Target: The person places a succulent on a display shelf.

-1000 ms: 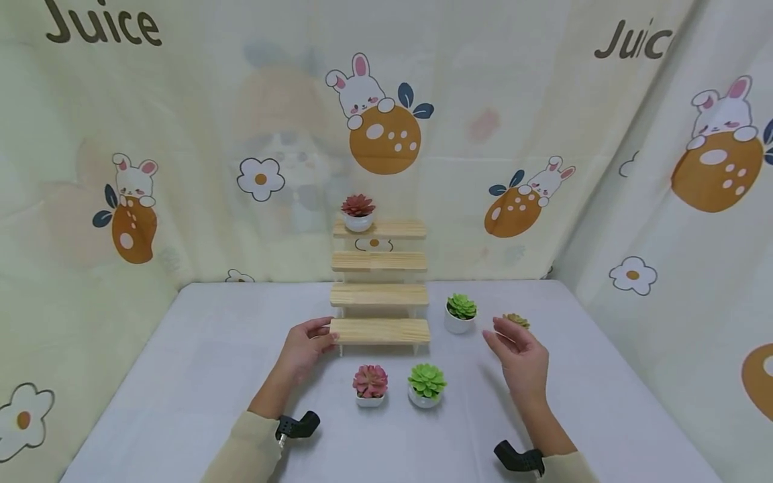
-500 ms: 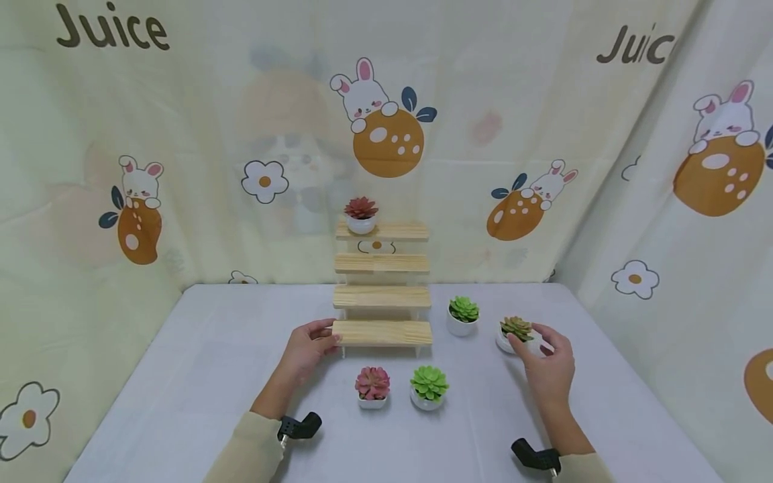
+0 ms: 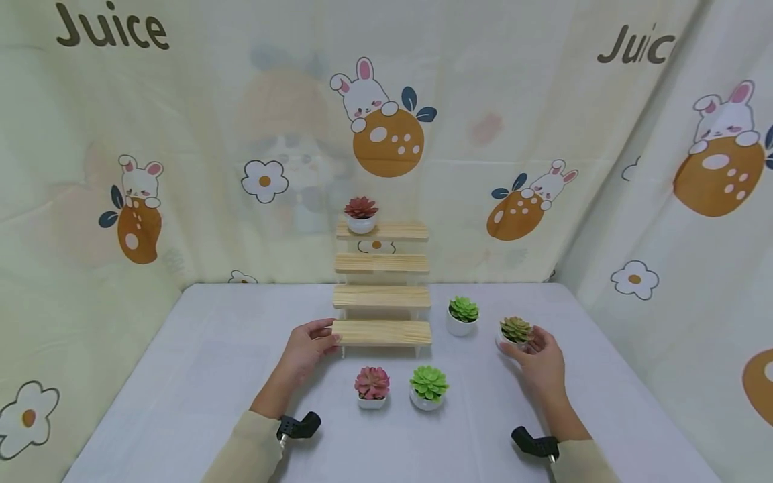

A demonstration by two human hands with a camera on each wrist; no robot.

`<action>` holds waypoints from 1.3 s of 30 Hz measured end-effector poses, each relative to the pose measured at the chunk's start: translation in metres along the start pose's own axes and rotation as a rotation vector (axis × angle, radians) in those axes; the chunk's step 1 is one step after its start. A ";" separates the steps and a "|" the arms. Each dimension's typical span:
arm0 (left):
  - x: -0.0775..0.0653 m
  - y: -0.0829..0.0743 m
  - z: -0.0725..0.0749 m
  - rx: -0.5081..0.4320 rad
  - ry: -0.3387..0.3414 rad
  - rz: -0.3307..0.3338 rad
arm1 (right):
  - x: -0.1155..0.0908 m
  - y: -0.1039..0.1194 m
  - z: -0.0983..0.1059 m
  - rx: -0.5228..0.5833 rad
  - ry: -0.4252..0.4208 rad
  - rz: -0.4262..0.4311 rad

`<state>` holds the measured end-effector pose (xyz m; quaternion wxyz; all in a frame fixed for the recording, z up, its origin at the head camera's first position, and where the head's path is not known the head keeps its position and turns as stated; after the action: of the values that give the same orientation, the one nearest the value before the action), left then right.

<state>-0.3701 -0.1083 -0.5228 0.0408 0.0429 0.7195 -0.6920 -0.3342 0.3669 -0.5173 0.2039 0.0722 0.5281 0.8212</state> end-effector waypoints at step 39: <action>-0.002 -0.003 -0.001 -0.001 -0.003 0.020 | -0.004 0.012 -0.001 -0.040 -0.015 0.032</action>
<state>-0.3680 -0.1074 -0.5197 0.0489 0.0493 0.7194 -0.6911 -0.3341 0.3601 -0.5062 0.1960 0.0825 0.5088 0.8342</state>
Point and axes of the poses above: each hand's wrist, its own x-axis towards the middle knuckle, its own z-axis out of the back of the hand, y = z × x, the point moved 7 cm from there along x, towards the middle knuckle, and after that the axes turned 3 degrees about -z, right-handed, at the moved point
